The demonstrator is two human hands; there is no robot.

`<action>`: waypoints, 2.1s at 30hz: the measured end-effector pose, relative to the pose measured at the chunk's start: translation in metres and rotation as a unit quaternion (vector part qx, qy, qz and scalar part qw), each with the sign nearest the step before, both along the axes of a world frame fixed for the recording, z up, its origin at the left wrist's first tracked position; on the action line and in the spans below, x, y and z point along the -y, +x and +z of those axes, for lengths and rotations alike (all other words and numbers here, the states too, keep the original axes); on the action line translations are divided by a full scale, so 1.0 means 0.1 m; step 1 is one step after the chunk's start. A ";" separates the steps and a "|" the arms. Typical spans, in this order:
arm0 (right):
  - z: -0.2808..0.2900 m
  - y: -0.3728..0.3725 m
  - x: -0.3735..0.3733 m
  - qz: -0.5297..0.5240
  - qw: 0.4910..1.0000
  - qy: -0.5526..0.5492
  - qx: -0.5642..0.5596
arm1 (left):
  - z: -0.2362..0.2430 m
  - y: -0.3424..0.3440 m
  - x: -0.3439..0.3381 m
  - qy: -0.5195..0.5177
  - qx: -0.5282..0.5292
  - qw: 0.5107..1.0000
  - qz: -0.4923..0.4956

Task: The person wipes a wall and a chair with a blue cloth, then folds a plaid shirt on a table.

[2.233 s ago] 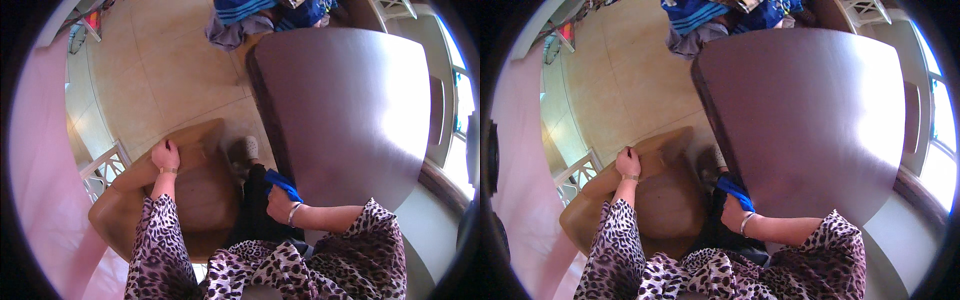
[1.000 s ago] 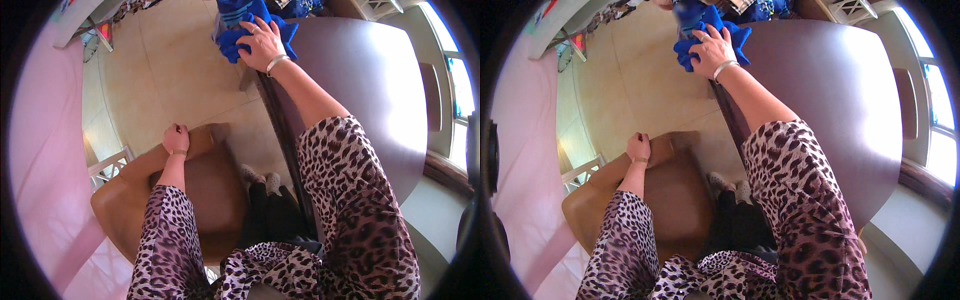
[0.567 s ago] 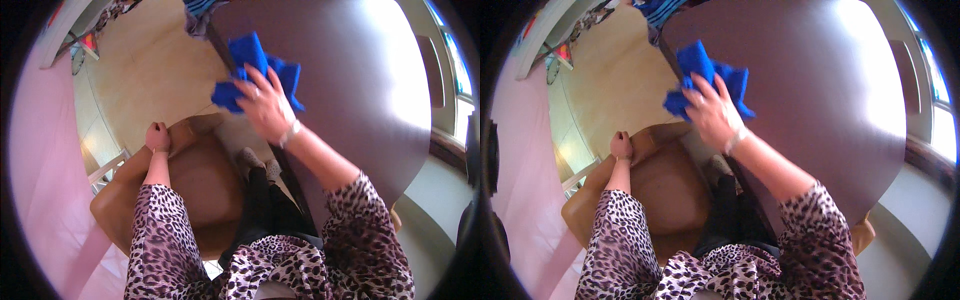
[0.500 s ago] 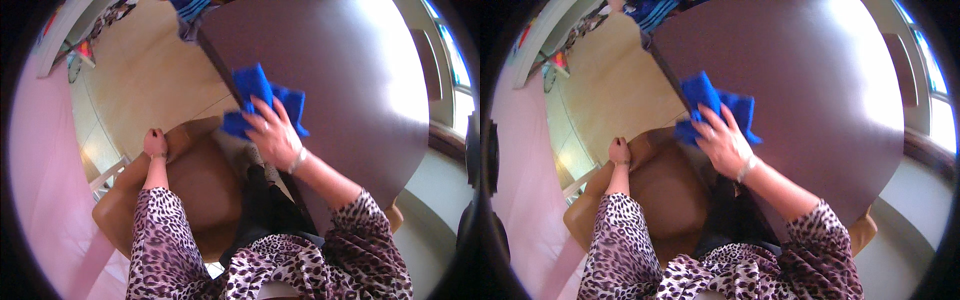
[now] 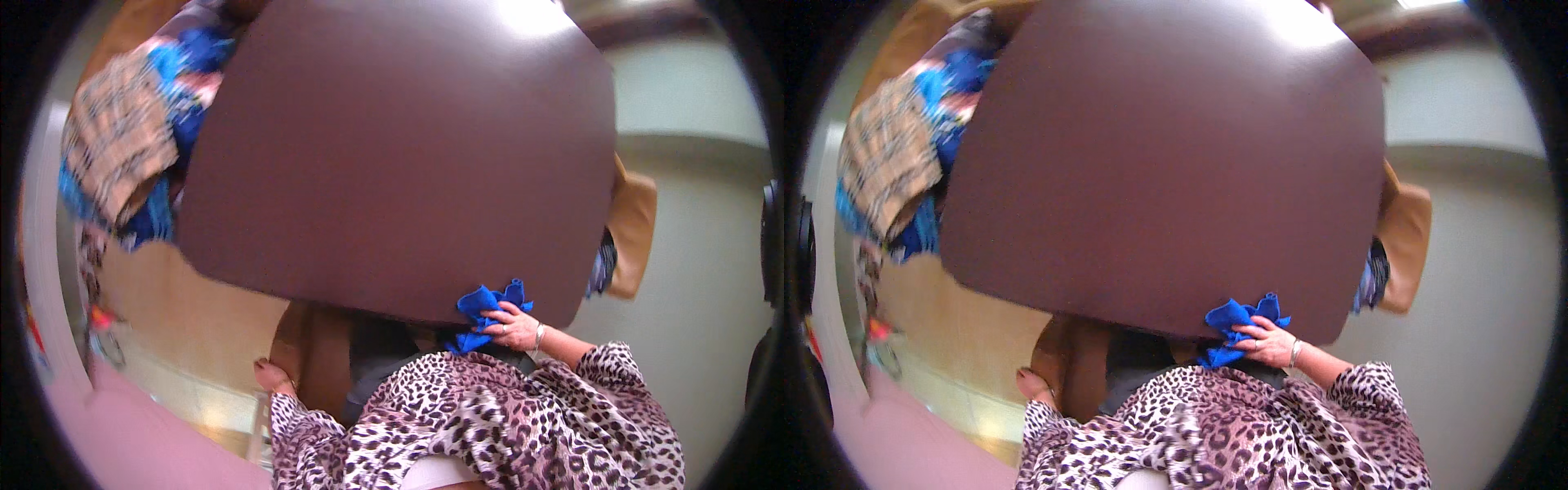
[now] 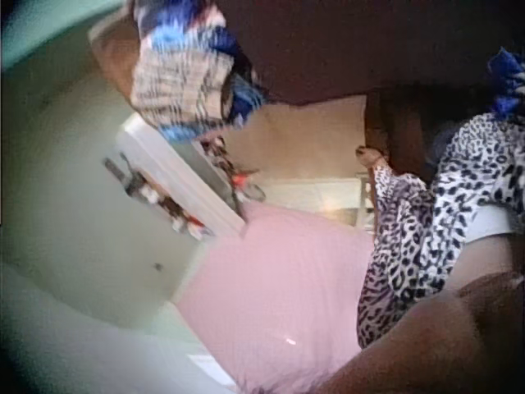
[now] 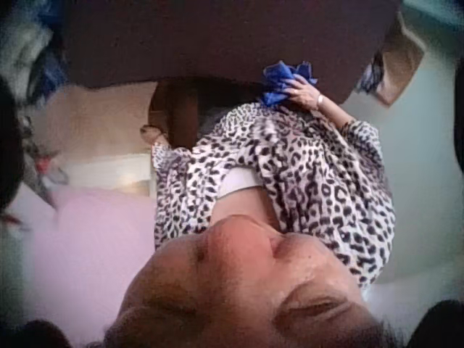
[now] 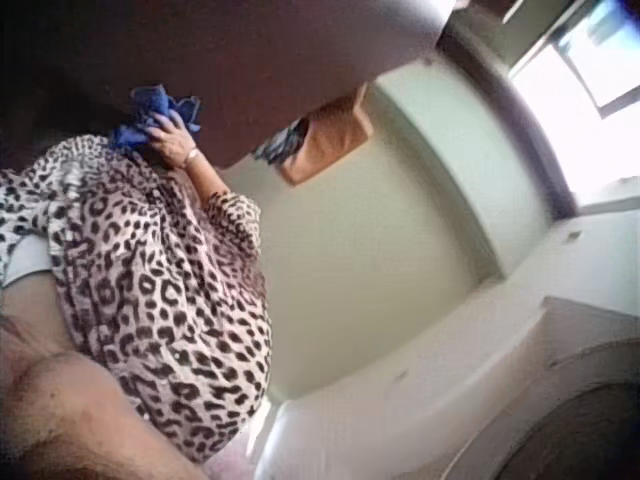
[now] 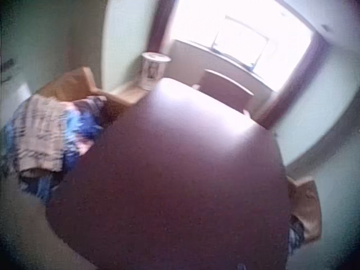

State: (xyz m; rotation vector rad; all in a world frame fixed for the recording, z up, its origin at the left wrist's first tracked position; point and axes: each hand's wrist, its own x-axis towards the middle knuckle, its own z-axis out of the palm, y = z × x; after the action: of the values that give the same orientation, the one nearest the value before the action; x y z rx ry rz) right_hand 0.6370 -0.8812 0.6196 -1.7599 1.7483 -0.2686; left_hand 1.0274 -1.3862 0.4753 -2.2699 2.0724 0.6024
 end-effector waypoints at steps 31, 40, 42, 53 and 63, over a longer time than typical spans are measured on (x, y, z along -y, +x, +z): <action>-0.99 2.64 -1.95 -0.791 0.332 0.481 0.180 | 0.51 -1.89 -0.51 0.341 0.120 0.915 -0.181; -0.99 2.92 -2.18 -0.861 0.306 0.373 0.160 | 0.55 -2.41 -0.62 0.329 0.132 0.911 -0.212; -0.97 2.73 -2.13 -0.863 0.295 0.384 0.146 | 0.48 -2.54 -0.61 0.332 0.131 0.908 -0.221; -0.90 1.99 -1.49 -0.906 0.298 0.270 0.131 | 0.55 -3.12 -0.20 0.300 0.094 0.884 -0.345; -0.99 1.63 -1.13 -0.928 0.330 0.150 0.086 | 0.91 -2.95 -0.12 0.117 0.025 0.856 -0.503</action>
State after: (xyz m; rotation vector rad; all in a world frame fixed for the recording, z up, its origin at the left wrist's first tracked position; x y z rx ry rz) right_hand 0.8002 -0.7679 0.5205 1.2871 2.3556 -0.8133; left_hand 0.7326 -1.3741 0.5664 -0.8153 2.5360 0.6172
